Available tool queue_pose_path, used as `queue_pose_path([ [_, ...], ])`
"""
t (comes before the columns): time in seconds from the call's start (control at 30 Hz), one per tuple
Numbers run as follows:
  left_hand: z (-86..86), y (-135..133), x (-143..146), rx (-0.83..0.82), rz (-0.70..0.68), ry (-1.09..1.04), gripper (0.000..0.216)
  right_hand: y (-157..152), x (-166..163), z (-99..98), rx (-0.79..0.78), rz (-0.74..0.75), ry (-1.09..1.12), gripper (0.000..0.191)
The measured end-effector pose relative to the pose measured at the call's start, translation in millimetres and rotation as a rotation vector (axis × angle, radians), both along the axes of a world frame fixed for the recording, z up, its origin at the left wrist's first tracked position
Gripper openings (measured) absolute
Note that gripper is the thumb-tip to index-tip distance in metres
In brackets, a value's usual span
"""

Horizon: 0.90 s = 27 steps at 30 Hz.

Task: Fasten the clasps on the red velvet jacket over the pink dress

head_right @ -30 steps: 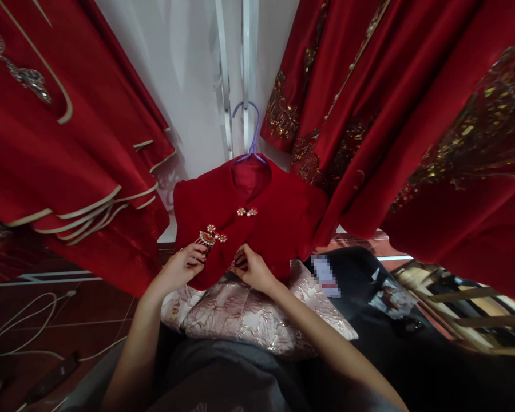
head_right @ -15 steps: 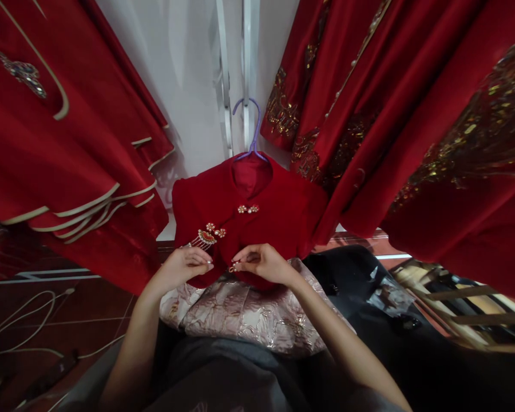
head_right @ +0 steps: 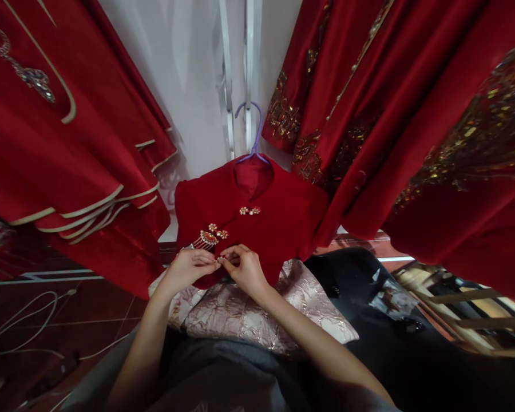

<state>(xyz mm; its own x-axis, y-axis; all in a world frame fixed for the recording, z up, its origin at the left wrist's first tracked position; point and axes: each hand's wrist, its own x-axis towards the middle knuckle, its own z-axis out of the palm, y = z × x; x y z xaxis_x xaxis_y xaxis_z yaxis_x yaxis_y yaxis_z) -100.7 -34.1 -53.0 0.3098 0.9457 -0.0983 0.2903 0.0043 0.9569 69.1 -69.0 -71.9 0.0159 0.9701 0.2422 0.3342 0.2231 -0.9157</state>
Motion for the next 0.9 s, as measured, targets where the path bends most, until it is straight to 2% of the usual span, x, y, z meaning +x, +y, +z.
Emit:
queue_pose_path([
  [0.2, 2.5, -1.8, 4.8, -0.021, 0.061, 0.026, 0.009, 0.4, -1.7, -3.1, 0.033, -0.026, -0.029, 0.009],
  [0.37, -1.8, 0.8, 0.2, -0.091, 0.025, -0.022, 0.010, -0.1, -2.7, -4.4, 0.029, -0.032, -0.043, 0.007],
  [0.53, -4.1, 2.8, 1.6, -0.061, 0.057, -0.018, 0.012, 0.7, -1.7, -5.1, 0.039, -0.032, -0.030, 0.006],
  [0.67, -8.6, 3.8, 2.9, -0.087, 0.023, -0.010, 0.010, 1.8, 0.7, -8.2, 0.048, -0.035, -0.131, 0.004],
  [0.9, -21.2, 6.1, 2.7, 0.106, -0.050, 0.133, 0.006, -0.2, -4.6, -19.5, 0.057, -0.006, -0.221, 0.007],
])
